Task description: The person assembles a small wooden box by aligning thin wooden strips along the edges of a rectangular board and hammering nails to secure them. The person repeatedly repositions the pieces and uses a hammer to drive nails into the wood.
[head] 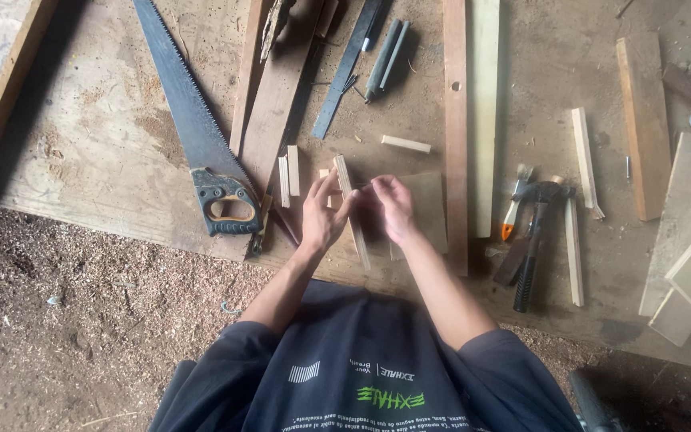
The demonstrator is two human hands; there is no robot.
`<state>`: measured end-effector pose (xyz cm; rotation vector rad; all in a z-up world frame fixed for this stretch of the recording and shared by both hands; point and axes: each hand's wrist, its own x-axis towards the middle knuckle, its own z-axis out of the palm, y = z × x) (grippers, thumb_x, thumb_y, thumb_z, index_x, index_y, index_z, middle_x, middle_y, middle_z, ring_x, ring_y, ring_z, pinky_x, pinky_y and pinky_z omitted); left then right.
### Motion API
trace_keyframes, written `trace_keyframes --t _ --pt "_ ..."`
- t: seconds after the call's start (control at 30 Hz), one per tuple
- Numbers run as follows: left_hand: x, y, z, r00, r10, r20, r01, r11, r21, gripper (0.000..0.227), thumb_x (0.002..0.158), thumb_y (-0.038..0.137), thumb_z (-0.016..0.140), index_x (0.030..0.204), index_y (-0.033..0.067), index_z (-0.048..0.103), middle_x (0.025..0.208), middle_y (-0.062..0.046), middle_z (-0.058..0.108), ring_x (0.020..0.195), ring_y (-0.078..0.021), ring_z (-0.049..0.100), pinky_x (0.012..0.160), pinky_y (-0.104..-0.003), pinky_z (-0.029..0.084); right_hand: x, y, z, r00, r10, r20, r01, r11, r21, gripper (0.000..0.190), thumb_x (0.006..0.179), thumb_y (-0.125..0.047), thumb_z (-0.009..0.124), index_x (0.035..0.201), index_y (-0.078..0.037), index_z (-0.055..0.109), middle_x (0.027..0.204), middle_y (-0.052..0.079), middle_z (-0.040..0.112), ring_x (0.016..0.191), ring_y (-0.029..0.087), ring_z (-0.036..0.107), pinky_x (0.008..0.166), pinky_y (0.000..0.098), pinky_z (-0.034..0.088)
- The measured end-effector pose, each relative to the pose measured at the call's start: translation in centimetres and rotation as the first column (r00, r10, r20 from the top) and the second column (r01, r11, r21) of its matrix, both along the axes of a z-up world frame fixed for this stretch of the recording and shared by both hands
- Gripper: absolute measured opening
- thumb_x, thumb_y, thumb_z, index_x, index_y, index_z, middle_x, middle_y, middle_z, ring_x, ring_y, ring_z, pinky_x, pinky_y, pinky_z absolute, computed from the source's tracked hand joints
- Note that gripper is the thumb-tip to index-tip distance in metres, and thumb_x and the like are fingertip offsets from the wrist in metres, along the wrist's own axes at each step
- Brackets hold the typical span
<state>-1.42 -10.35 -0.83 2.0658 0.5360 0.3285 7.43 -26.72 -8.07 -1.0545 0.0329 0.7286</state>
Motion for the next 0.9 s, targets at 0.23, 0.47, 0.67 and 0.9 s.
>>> trace_keyframes --t 0.23,0.47,0.67,0.9 --pt "0.3 0.0 -0.2 0.999 -0.029 -0.031 0.028 0.999 -0.024 0.065 0.094 0.034 0.076 0.144 -0.0007 0.055 0.128 -0.021 0.065 0.102 -0.0241 0.074 0.081 -0.035 0.063 1.3 -0.5 -0.8 0.986 -0.116 0.117 0.132 0.981 -0.144 0.014 0.099 -0.010 0.070 0.111 -0.003 0.067 0.104 0.011 0.073 0.097 0.019 0.070 0.095 0.0362 0.057" --pt "0.2 0.4 0.2 0.990 -0.067 -0.124 0.052 0.992 -0.118 0.073 0.091 0.039 0.076 0.149 0.0021 0.050 0.125 -0.019 0.065 0.085 -0.0209 0.075 0.070 -0.033 0.064 3.2 -0.2 2.4 0.990 -0.114 0.087 0.127 0.979 -0.160 0.012 0.097 -0.008 0.068 0.107 -0.002 0.070 0.098 0.013 0.075 0.089 0.022 0.075 0.088 0.0380 0.063" --pt "0.4 0.1 -0.1 0.995 -0.069 -0.076 0.060 0.992 -0.115 0.078 0.089 0.041 0.078 0.149 0.0020 0.047 0.128 -0.019 0.064 0.080 -0.0201 0.074 0.068 -0.033 0.064 3.2 2.3 4.4 0.990 -0.005 0.144 0.028 0.987 -0.159 0.013 0.097 -0.010 0.071 0.106 -0.001 0.072 0.099 0.013 0.075 0.092 0.021 0.073 0.091 0.0345 0.061" --pt "0.6 0.0 -0.4 0.998 -0.069 -0.005 0.068 0.990 -0.123 0.070 0.090 0.035 0.081 0.140 -0.0032 0.049 0.131 -0.021 0.060 0.107 -0.0258 0.071 0.072 -0.031 0.067 2.0 4.3 3.2 0.984 0.016 0.175 0.027 0.971 -0.239 0.019 0.096 -0.013 0.076 0.111 0.000 0.075 0.104 0.007 0.076 0.095 0.012 0.069 0.088 0.0260 0.056"
